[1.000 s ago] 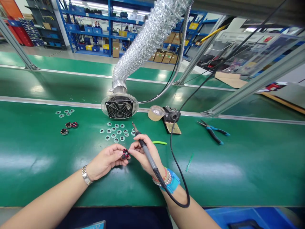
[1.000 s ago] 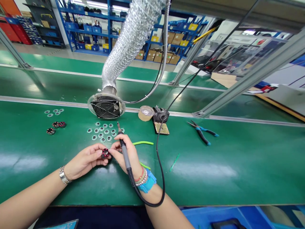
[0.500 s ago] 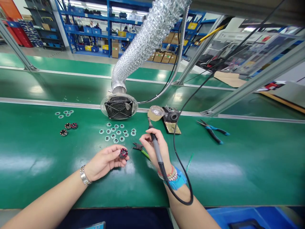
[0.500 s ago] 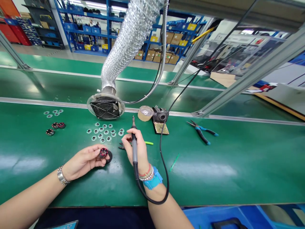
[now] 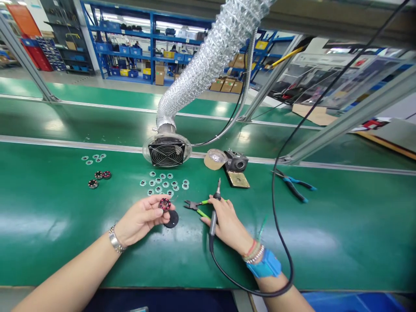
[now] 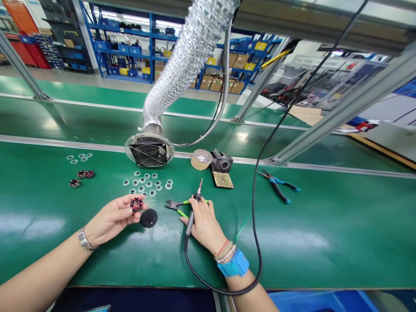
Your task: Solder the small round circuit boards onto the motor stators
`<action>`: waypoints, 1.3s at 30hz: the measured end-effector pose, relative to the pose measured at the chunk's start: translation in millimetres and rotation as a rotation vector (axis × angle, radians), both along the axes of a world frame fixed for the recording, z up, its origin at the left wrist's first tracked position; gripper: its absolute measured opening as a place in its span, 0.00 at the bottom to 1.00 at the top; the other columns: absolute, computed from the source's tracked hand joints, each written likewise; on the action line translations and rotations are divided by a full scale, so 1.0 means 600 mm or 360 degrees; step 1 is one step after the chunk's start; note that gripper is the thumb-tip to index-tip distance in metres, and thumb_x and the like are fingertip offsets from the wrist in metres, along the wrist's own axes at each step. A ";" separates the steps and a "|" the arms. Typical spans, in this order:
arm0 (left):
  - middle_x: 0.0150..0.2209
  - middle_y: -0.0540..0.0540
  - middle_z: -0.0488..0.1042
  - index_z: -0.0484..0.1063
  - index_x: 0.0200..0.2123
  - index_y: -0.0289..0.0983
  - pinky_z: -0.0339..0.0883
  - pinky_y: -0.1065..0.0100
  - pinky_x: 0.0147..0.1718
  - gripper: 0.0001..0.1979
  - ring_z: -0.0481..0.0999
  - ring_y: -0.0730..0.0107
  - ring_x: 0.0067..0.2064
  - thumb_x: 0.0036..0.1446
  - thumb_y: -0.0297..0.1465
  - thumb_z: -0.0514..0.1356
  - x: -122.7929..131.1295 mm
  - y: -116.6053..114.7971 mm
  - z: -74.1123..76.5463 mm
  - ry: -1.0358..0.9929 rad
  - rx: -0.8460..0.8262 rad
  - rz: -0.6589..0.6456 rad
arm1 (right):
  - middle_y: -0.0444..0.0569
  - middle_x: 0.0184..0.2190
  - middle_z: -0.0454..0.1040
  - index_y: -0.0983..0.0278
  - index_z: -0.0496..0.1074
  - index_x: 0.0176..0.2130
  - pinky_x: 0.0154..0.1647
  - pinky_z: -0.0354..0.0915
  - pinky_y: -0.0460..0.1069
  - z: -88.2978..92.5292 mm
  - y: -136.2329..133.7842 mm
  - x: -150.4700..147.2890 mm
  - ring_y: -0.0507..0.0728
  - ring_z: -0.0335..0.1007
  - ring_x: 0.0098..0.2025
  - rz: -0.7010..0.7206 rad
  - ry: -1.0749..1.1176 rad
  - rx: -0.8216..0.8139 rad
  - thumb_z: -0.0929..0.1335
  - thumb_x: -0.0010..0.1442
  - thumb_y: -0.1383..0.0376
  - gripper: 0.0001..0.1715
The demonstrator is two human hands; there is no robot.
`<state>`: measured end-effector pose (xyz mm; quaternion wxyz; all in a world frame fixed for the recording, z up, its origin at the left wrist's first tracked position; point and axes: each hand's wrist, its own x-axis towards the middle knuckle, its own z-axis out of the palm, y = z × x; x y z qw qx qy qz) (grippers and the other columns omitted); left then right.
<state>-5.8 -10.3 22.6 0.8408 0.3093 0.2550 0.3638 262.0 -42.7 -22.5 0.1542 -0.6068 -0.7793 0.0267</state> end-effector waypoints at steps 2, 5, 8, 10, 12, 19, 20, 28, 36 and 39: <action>0.37 0.43 0.76 0.71 0.42 0.33 0.69 0.74 0.34 0.18 0.74 0.76 0.30 0.45 0.23 0.65 0.000 0.000 0.000 -0.0008 0.0010 0.0011 | 0.60 0.49 0.66 0.64 0.60 0.46 0.52 0.54 0.67 -0.008 -0.006 0.003 0.66 0.60 0.53 0.0005 -0.0005 0.0081 0.63 0.57 0.62 0.17; 0.36 0.43 0.76 0.72 0.38 0.32 0.70 0.75 0.32 0.15 0.74 0.76 0.29 0.44 0.24 0.66 0.000 0.000 0.000 -0.0027 0.0022 0.0021 | 0.61 0.52 0.64 0.64 0.60 0.47 0.53 0.53 0.68 -0.012 -0.012 0.013 0.67 0.59 0.54 0.0031 -0.0015 0.0099 0.65 0.55 0.56 0.23; 0.35 0.43 0.75 0.72 0.37 0.31 0.70 0.75 0.32 0.13 0.74 0.76 0.29 0.45 0.26 0.66 -0.001 0.001 0.000 -0.0056 0.0042 0.0017 | 0.61 0.52 0.64 0.64 0.60 0.48 0.53 0.53 0.68 -0.014 -0.018 0.020 0.68 0.59 0.54 0.0050 -0.0014 0.0147 0.66 0.53 0.54 0.26; 0.35 0.43 0.75 0.71 0.36 0.31 0.70 0.75 0.33 0.12 0.74 0.76 0.30 0.46 0.26 0.65 -0.002 0.002 -0.001 -0.0078 0.0062 0.0010 | 0.60 0.48 0.68 0.65 0.62 0.46 0.51 0.57 0.66 -0.017 -0.020 0.020 0.66 0.62 0.51 0.0090 -0.0029 0.0221 0.64 0.56 0.57 0.20; 0.36 0.43 0.75 0.71 0.37 0.30 0.70 0.75 0.33 0.12 0.74 0.76 0.31 0.47 0.27 0.64 -0.003 0.003 -0.002 -0.0097 0.0083 0.0005 | 0.59 0.42 0.70 0.65 0.65 0.43 0.48 0.61 0.63 -0.019 -0.022 0.018 0.65 0.64 0.47 0.0143 -0.0060 0.0285 0.62 0.59 0.60 0.14; 0.38 0.41 0.75 0.70 0.37 0.31 0.69 0.71 0.37 0.13 0.75 0.70 0.36 0.47 0.28 0.64 -0.005 0.001 -0.001 -0.0149 0.0135 0.0024 | 0.53 0.32 0.71 0.64 0.61 0.41 0.31 0.67 0.52 0.010 -0.029 -0.005 0.58 0.69 0.31 0.0000 0.0296 0.0345 0.59 0.61 0.59 0.11; 0.39 0.42 0.75 0.70 0.38 0.32 0.69 0.70 0.38 0.13 0.75 0.68 0.38 0.47 0.28 0.64 -0.005 0.001 0.000 -0.0162 0.0145 0.0036 | 0.52 0.32 0.70 0.63 0.60 0.42 0.30 0.66 0.51 0.021 -0.031 -0.014 0.57 0.69 0.30 -0.0029 0.0372 0.0320 0.59 0.61 0.59 0.11; 0.46 0.42 0.72 0.68 0.38 0.35 0.64 0.62 0.48 0.12 0.70 0.60 0.50 0.49 0.31 0.63 -0.007 -0.002 0.007 -0.0320 0.0299 0.0116 | 0.44 0.28 0.65 0.60 0.55 0.42 0.27 0.63 0.48 0.098 -0.050 -0.092 0.53 0.63 0.26 0.0109 0.0906 -0.0247 0.61 0.60 0.60 0.11; 0.50 0.41 0.69 0.68 0.38 0.36 0.56 0.56 0.53 0.12 0.65 0.56 0.54 0.50 0.31 0.62 -0.011 -0.004 0.005 -0.0360 0.0277 0.0139 | 0.50 0.37 0.68 0.62 0.56 0.41 0.34 0.68 0.50 0.122 -0.049 -0.119 0.53 0.68 0.34 0.0425 0.1791 -0.0836 0.60 0.61 0.56 0.13; 0.48 0.42 0.71 0.68 0.37 0.36 0.58 0.57 0.52 0.12 0.68 0.59 0.52 0.49 0.31 0.63 -0.011 -0.005 0.006 -0.0355 0.0273 0.0133 | 0.49 0.36 0.68 0.62 0.57 0.41 0.33 0.67 0.50 0.120 -0.050 -0.120 0.53 0.68 0.33 0.0479 0.1793 -0.0926 0.61 0.60 0.56 0.14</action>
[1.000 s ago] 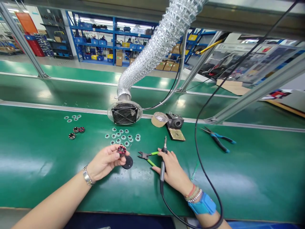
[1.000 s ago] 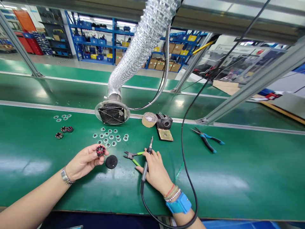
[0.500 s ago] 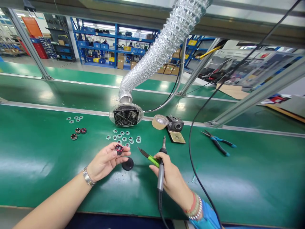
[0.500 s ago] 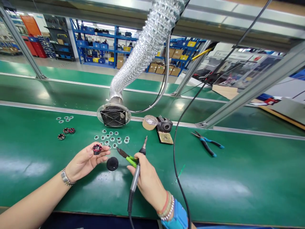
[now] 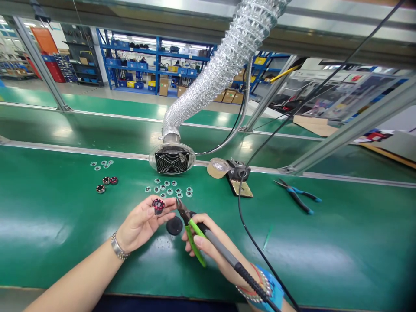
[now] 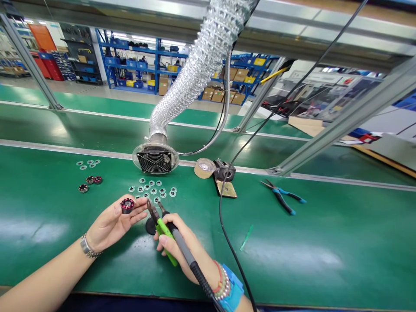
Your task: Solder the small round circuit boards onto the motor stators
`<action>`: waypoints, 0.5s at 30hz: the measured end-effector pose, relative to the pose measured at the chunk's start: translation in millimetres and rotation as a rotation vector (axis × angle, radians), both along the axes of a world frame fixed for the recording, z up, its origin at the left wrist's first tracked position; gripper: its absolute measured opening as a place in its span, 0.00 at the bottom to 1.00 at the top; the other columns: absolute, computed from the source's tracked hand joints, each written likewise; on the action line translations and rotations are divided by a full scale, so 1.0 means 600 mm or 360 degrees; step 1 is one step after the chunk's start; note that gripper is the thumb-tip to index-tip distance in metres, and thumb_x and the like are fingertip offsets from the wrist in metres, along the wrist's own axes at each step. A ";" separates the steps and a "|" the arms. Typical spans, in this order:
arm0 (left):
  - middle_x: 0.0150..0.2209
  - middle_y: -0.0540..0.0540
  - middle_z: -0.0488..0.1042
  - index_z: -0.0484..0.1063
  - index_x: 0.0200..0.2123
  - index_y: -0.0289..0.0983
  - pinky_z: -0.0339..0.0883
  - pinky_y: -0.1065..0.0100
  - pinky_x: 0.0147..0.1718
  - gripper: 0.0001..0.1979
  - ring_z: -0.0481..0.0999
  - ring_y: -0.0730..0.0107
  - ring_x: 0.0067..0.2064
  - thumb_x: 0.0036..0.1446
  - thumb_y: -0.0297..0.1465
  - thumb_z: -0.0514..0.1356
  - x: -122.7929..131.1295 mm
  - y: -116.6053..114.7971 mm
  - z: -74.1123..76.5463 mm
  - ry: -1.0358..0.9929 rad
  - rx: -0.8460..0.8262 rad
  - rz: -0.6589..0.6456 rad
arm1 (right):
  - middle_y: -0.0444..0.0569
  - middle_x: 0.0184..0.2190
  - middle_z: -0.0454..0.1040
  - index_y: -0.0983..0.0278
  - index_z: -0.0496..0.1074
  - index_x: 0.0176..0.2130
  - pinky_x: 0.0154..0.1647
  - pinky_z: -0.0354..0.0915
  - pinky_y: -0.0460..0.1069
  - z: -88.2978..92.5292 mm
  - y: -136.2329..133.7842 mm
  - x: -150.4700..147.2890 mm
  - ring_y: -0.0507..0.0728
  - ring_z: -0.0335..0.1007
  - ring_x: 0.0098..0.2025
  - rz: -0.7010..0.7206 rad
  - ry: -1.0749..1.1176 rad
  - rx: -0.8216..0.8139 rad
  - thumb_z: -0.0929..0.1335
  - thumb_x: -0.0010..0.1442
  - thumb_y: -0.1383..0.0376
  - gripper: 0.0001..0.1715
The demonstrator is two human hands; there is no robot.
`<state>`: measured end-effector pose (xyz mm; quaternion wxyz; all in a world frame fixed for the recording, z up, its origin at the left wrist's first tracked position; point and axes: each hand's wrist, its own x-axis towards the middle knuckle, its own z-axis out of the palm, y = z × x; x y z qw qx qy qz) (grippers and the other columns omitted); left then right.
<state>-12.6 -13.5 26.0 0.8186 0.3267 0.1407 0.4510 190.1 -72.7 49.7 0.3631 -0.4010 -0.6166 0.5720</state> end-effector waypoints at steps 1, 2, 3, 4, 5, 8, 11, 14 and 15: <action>0.47 0.42 0.72 0.68 0.37 0.36 0.58 0.58 0.52 0.12 0.69 0.60 0.51 0.49 0.31 0.63 0.000 0.000 0.001 0.0000 0.0000 -0.0006 | 0.49 0.36 0.68 0.62 0.57 0.41 0.32 0.67 0.50 -0.002 0.000 0.001 0.53 0.68 0.33 0.0010 0.0003 -0.0012 0.61 0.60 0.55 0.14; 0.47 0.42 0.72 0.68 0.37 0.36 0.59 0.59 0.51 0.12 0.70 0.61 0.50 0.48 0.31 0.63 0.000 -0.001 0.002 -0.0003 -0.0001 -0.0014 | 0.49 0.36 0.68 0.62 0.57 0.41 0.32 0.67 0.50 -0.003 0.000 0.001 0.53 0.68 0.33 0.0010 0.0001 -0.0023 0.61 0.60 0.55 0.14; 0.46 0.43 0.73 0.68 0.36 0.35 0.60 0.60 0.51 0.12 0.71 0.62 0.49 0.48 0.31 0.64 0.000 -0.001 0.003 -0.0009 -0.0002 -0.0023 | 0.49 0.35 0.69 0.62 0.57 0.41 0.31 0.67 0.50 -0.004 0.000 0.002 0.52 0.68 0.32 0.0007 -0.0010 -0.0033 0.61 0.60 0.55 0.15; 0.45 0.43 0.73 0.68 0.36 0.35 0.61 0.61 0.50 0.11 0.71 0.64 0.48 0.48 0.30 0.64 0.000 -0.002 0.004 -0.0011 -0.0006 -0.0030 | 0.49 0.35 0.69 0.62 0.57 0.41 0.31 0.66 0.49 -0.004 0.000 0.003 0.52 0.68 0.32 0.0005 -0.0029 -0.0039 0.61 0.60 0.55 0.15; 0.45 0.44 0.73 0.69 0.36 0.35 0.61 0.62 0.50 0.11 0.72 0.65 0.47 0.47 0.30 0.64 0.001 -0.002 0.005 -0.0011 -0.0008 -0.0033 | 0.49 0.34 0.69 0.62 0.57 0.41 0.30 0.66 0.49 -0.004 0.000 0.003 0.52 0.68 0.31 0.0008 -0.0048 -0.0046 0.61 0.60 0.54 0.15; 0.43 0.45 0.74 0.69 0.36 0.35 0.62 0.64 0.49 0.12 0.72 0.67 0.45 0.46 0.29 0.65 0.001 -0.002 0.007 0.0011 -0.0010 -0.0027 | 0.47 0.32 0.69 0.62 0.56 0.40 0.28 0.65 0.48 0.001 0.000 0.002 0.51 0.67 0.29 0.0007 -0.0068 -0.0045 0.61 0.59 0.53 0.16; 0.42 0.45 0.74 0.70 0.35 0.35 0.62 0.64 0.49 0.12 0.73 0.67 0.44 0.45 0.29 0.65 0.000 -0.001 0.007 0.0028 -0.0001 -0.0021 | 0.47 0.31 0.68 0.62 0.55 0.41 0.27 0.64 0.48 0.005 -0.001 0.000 0.51 0.66 0.28 -0.0002 -0.0069 -0.0046 0.61 0.59 0.53 0.17; 0.42 0.45 0.75 0.70 0.35 0.35 0.63 0.65 0.49 0.12 0.73 0.68 0.44 0.45 0.29 0.65 0.000 -0.001 0.005 0.0012 0.0012 -0.0033 | 0.47 0.31 0.68 0.62 0.55 0.42 0.27 0.64 0.48 0.005 -0.003 0.000 0.51 0.66 0.28 -0.0005 -0.0087 -0.0057 0.61 0.59 0.53 0.17; 0.42 0.46 0.75 0.70 0.35 0.35 0.63 0.65 0.49 0.12 0.73 0.68 0.44 0.45 0.29 0.65 0.000 0.000 0.005 0.0006 0.0016 -0.0039 | 0.47 0.31 0.68 0.62 0.55 0.42 0.27 0.64 0.48 0.003 -0.003 0.000 0.51 0.66 0.28 -0.0004 -0.0094 -0.0056 0.61 0.59 0.53 0.17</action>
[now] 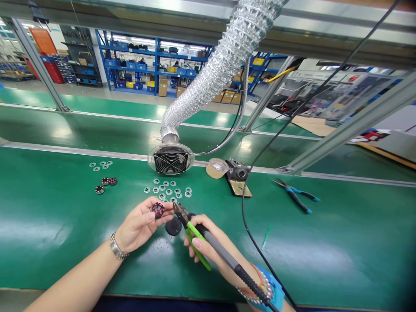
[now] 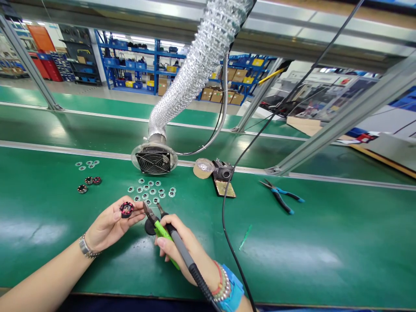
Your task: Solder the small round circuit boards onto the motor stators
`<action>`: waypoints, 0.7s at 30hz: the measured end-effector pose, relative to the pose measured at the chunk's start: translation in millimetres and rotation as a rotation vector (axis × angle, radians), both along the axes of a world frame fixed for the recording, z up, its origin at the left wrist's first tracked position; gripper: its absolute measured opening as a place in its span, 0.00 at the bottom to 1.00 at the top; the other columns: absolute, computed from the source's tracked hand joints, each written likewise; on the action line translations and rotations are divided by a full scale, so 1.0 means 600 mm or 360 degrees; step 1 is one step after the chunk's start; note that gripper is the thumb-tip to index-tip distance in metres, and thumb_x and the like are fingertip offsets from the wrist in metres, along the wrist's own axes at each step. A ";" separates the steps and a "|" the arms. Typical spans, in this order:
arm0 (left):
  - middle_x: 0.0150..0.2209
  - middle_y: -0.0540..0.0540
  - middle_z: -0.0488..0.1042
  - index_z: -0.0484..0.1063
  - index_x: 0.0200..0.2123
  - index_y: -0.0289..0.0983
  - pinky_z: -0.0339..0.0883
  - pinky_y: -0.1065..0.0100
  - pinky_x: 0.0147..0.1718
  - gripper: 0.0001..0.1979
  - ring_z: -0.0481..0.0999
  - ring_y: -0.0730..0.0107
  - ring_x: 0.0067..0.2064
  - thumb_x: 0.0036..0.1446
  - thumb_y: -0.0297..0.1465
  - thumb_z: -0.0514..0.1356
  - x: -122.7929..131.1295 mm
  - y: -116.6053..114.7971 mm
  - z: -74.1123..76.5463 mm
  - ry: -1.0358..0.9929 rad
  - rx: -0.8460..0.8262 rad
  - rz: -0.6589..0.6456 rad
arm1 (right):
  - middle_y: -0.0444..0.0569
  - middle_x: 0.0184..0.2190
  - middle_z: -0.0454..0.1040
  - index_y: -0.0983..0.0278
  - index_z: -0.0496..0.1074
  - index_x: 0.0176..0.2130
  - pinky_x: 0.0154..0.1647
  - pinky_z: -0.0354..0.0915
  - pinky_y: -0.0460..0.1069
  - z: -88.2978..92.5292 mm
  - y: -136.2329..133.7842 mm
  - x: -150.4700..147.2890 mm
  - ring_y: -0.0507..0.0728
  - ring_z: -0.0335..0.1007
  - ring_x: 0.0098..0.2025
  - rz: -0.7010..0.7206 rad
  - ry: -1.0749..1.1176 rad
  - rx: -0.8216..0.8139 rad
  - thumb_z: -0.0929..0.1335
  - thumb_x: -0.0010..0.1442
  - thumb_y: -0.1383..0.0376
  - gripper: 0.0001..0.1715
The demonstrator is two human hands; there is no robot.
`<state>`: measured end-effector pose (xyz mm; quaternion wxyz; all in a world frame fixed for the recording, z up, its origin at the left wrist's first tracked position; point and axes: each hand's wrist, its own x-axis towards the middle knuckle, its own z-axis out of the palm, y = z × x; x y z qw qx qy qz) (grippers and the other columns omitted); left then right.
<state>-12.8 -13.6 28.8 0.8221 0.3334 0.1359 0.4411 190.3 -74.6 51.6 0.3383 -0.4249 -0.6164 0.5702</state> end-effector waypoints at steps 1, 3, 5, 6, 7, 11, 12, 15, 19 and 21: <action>0.42 0.46 0.75 0.70 0.36 0.35 0.63 0.65 0.49 0.12 0.73 0.68 0.44 0.46 0.29 0.65 0.000 0.000 -0.001 -0.0004 0.0004 -0.0005 | 0.47 0.31 0.68 0.62 0.55 0.42 0.26 0.64 0.47 -0.002 0.000 0.001 0.51 0.66 0.28 -0.0001 -0.0009 0.0005 0.61 0.59 0.53 0.17; 0.42 0.46 0.75 0.70 0.36 0.35 0.63 0.66 0.49 0.12 0.73 0.69 0.44 0.46 0.29 0.65 0.000 0.000 -0.002 -0.0009 0.0013 -0.0013 | 0.47 0.30 0.68 0.62 0.55 0.41 0.26 0.63 0.47 -0.005 0.000 0.003 0.50 0.65 0.27 -0.0002 -0.0029 0.0023 0.61 0.60 0.54 0.16; 0.42 0.46 0.75 0.70 0.36 0.34 0.64 0.66 0.49 0.12 0.73 0.69 0.44 0.46 0.29 0.65 0.000 0.000 -0.002 -0.0018 0.0021 -0.0016 | 0.46 0.30 0.68 0.62 0.55 0.41 0.25 0.63 0.46 -0.008 0.000 0.004 0.50 0.65 0.26 -0.0001 -0.0041 0.0035 0.61 0.60 0.54 0.16; 0.42 0.46 0.75 0.70 0.36 0.34 0.64 0.67 0.49 0.12 0.73 0.69 0.44 0.46 0.28 0.65 0.000 0.000 -0.003 -0.0025 0.0025 -0.0018 | 0.46 0.30 0.68 0.62 0.55 0.41 0.25 0.63 0.46 -0.009 0.001 0.005 0.50 0.65 0.26 -0.0002 -0.0045 0.0037 0.61 0.60 0.53 0.16; 0.42 0.46 0.75 0.70 0.36 0.34 0.64 0.67 0.49 0.12 0.73 0.69 0.44 0.47 0.28 0.64 0.000 0.000 -0.003 -0.0032 0.0026 -0.0020 | 0.46 0.30 0.68 0.62 0.55 0.41 0.24 0.63 0.46 -0.010 0.001 0.005 0.50 0.65 0.26 0.0000 -0.0048 0.0033 0.61 0.59 0.53 0.16; 0.43 0.46 0.75 0.71 0.37 0.34 0.64 0.67 0.49 0.11 0.73 0.69 0.44 0.47 0.28 0.64 0.002 0.001 -0.003 -0.0044 0.0023 -0.0026 | 0.45 0.29 0.67 0.61 0.55 0.41 0.22 0.61 0.44 -0.009 0.000 0.005 0.49 0.64 0.25 0.0006 -0.0053 0.0012 0.60 0.59 0.53 0.17; 0.43 0.46 0.75 0.71 0.37 0.34 0.64 0.67 0.49 0.11 0.73 0.69 0.44 0.47 0.28 0.64 0.002 0.002 -0.003 -0.0046 0.0024 -0.0026 | 0.45 0.29 0.67 0.61 0.55 0.41 0.22 0.61 0.44 -0.009 0.000 0.005 0.49 0.64 0.25 0.0010 -0.0051 0.0009 0.60 0.59 0.53 0.16; 0.42 0.46 0.75 0.71 0.36 0.35 0.64 0.67 0.49 0.11 0.73 0.69 0.44 0.47 0.28 0.64 0.002 0.002 -0.003 -0.0048 0.0023 -0.0023 | 0.45 0.29 0.67 0.61 0.54 0.40 0.22 0.61 0.44 -0.010 0.001 0.005 0.49 0.64 0.25 0.0020 -0.0044 0.0007 0.60 0.59 0.53 0.16; 0.42 0.46 0.75 0.71 0.36 0.34 0.64 0.67 0.49 0.11 0.73 0.69 0.44 0.47 0.28 0.64 0.001 0.001 -0.003 -0.0046 0.0017 -0.0016 | 0.45 0.30 0.68 0.61 0.55 0.41 0.22 0.61 0.44 -0.011 0.002 0.005 0.49 0.64 0.25 0.0017 -0.0039 0.0014 0.60 0.60 0.53 0.16; 0.42 0.46 0.75 0.71 0.36 0.34 0.65 0.68 0.49 0.11 0.73 0.69 0.44 0.47 0.28 0.64 0.001 0.001 -0.002 -0.0050 0.0017 -0.0018 | 0.45 0.30 0.68 0.61 0.54 0.41 0.22 0.61 0.44 -0.012 0.002 0.005 0.49 0.64 0.25 0.0023 -0.0035 0.0014 0.60 0.60 0.53 0.16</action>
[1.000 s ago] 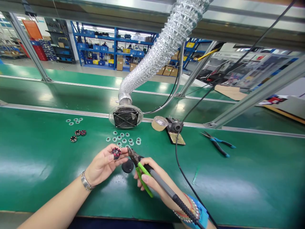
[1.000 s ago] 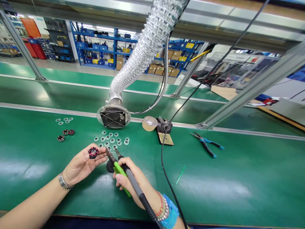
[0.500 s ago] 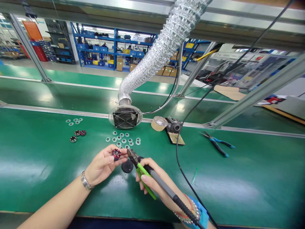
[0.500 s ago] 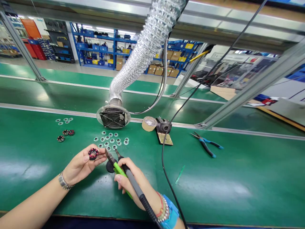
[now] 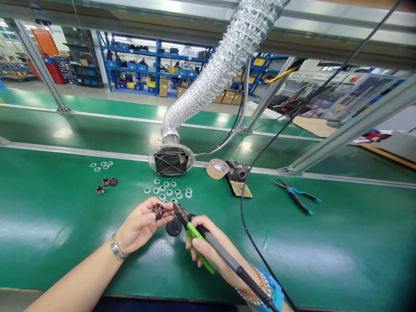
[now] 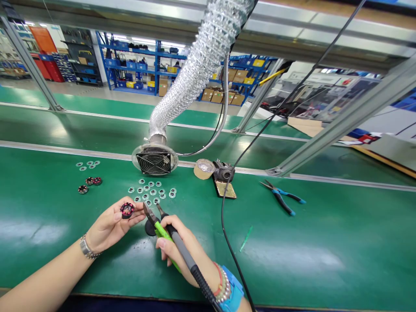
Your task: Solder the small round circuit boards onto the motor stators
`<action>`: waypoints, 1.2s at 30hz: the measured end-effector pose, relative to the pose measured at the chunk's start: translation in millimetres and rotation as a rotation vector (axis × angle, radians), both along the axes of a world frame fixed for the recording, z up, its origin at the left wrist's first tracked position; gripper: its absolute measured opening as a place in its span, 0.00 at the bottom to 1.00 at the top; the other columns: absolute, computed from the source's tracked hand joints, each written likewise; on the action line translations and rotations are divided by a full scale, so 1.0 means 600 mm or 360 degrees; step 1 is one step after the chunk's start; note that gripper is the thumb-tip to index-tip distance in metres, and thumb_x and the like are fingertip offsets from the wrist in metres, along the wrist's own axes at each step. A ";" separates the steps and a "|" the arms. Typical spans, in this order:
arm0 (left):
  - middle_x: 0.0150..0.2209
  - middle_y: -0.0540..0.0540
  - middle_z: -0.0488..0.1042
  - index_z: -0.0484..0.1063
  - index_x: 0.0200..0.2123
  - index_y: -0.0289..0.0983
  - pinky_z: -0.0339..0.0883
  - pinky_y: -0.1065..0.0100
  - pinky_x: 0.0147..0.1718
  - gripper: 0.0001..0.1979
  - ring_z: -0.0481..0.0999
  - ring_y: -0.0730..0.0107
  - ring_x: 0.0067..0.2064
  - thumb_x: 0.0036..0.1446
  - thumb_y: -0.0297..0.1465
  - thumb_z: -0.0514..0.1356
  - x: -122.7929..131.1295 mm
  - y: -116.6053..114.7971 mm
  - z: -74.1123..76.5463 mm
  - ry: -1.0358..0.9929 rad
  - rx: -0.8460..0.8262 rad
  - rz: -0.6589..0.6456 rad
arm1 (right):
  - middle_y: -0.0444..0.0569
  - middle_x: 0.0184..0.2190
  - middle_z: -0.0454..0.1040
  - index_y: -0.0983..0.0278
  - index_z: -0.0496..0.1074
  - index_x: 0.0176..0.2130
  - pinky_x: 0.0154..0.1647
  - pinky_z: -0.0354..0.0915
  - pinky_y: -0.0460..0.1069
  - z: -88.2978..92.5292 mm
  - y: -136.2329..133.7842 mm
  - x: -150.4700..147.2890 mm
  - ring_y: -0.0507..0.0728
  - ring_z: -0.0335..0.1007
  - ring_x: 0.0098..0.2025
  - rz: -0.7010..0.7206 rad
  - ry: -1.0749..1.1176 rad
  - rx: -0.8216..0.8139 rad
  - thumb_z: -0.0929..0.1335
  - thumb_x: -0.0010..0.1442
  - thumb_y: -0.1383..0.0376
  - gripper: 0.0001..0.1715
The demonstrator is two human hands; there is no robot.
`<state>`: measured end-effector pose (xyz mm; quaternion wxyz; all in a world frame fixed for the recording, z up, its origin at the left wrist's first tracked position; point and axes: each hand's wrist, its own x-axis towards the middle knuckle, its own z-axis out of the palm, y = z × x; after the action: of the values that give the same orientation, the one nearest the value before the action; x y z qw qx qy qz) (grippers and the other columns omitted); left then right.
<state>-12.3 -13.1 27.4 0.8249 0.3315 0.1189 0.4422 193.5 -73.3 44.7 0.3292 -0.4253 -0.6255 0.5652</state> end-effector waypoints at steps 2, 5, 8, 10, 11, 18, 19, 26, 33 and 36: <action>0.43 0.46 0.75 0.71 0.37 0.34 0.65 0.68 0.49 0.11 0.73 0.69 0.44 0.47 0.28 0.64 0.000 0.000 0.000 -0.0003 0.0000 -0.0002 | 0.45 0.30 0.68 0.61 0.55 0.41 0.22 0.61 0.44 0.000 0.000 0.000 0.49 0.64 0.25 0.0003 0.0007 -0.0008 0.60 0.60 0.53 0.16; 0.43 0.46 0.75 0.71 0.36 0.34 0.65 0.68 0.49 0.11 0.73 0.69 0.44 0.47 0.28 0.64 0.000 -0.001 0.000 -0.0005 0.0002 -0.0001 | 0.45 0.30 0.68 0.62 0.55 0.40 0.22 0.61 0.44 0.000 0.001 0.000 0.49 0.64 0.25 -0.0005 0.0025 -0.0020 0.60 0.60 0.53 0.16; 0.42 0.46 0.75 0.71 0.36 0.34 0.65 0.68 0.49 0.11 0.73 0.69 0.44 0.47 0.28 0.64 0.000 -0.001 0.000 -0.0001 0.0000 -0.0002 | 0.45 0.30 0.67 0.61 0.54 0.41 0.22 0.61 0.44 -0.001 0.000 -0.001 0.48 0.64 0.25 -0.0011 0.0040 -0.0019 0.60 0.60 0.53 0.16; 0.42 0.46 0.75 0.71 0.36 0.34 0.65 0.68 0.49 0.11 0.73 0.69 0.44 0.47 0.28 0.64 0.000 -0.001 0.000 0.0000 -0.0003 -0.0002 | 0.45 0.29 0.67 0.61 0.55 0.40 0.21 0.61 0.44 -0.001 -0.001 -0.003 0.48 0.63 0.24 -0.0013 0.0042 -0.0023 0.61 0.60 0.53 0.16; 0.42 0.46 0.75 0.71 0.36 0.34 0.65 0.68 0.49 0.11 0.73 0.70 0.44 0.47 0.28 0.64 0.000 -0.001 -0.001 -0.0001 0.0001 -0.0004 | 0.44 0.29 0.67 0.61 0.55 0.40 0.21 0.61 0.44 -0.001 -0.002 -0.005 0.48 0.63 0.24 -0.0022 0.0044 -0.0030 0.61 0.59 0.53 0.16; 0.46 0.41 0.73 0.69 0.37 0.34 0.62 0.63 0.50 0.10 0.71 0.62 0.49 0.49 0.28 0.62 0.001 0.002 -0.001 0.0020 0.0003 0.0036 | 0.44 0.29 0.66 0.61 0.55 0.39 0.21 0.61 0.44 0.011 0.002 -0.003 0.49 0.63 0.24 -0.0192 0.0105 0.0007 0.61 0.59 0.52 0.16; 0.47 0.40 0.72 0.69 0.36 0.34 0.61 0.62 0.51 0.09 0.70 0.59 0.50 0.49 0.28 0.62 0.001 0.002 -0.001 0.0028 -0.0006 0.0043 | 0.44 0.29 0.66 0.61 0.55 0.40 0.22 0.62 0.45 0.013 0.006 0.000 0.49 0.63 0.25 -0.0189 0.0065 0.0031 0.61 0.59 0.52 0.16; 0.49 0.37 0.70 0.68 0.33 0.33 0.56 0.56 0.53 0.08 0.66 0.54 0.53 0.49 0.29 0.62 0.001 0.002 -0.003 0.0047 -0.0078 0.0050 | 0.45 0.28 0.67 0.62 0.56 0.41 0.25 0.62 0.45 0.012 0.023 0.016 0.49 0.63 0.26 -0.0023 -0.0287 0.0122 0.60 0.60 0.54 0.16; 0.47 0.39 0.72 0.69 0.33 0.34 0.56 0.56 0.53 0.08 0.68 0.57 0.52 0.48 0.28 0.63 0.000 0.000 -0.004 0.0070 -0.0106 0.0026 | 0.44 0.29 0.67 0.62 0.56 0.41 0.27 0.61 0.45 0.011 0.023 0.014 0.49 0.63 0.26 0.0029 -0.0344 0.0175 0.60 0.60 0.55 0.14; 0.47 0.40 0.72 0.69 0.33 0.34 0.56 0.56 0.53 0.08 0.68 0.57 0.51 0.48 0.28 0.63 0.000 0.000 -0.003 0.0075 -0.0101 0.0028 | 0.43 0.28 0.67 0.62 0.57 0.41 0.26 0.60 0.45 0.011 0.022 0.014 0.49 0.62 0.25 0.0011 -0.0329 0.0183 0.60 0.60 0.56 0.14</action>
<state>-12.1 -13.1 25.5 0.8280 0.3143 0.1551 0.4376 201.9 -60.2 51.0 0.2847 -0.4595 -0.6890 0.4828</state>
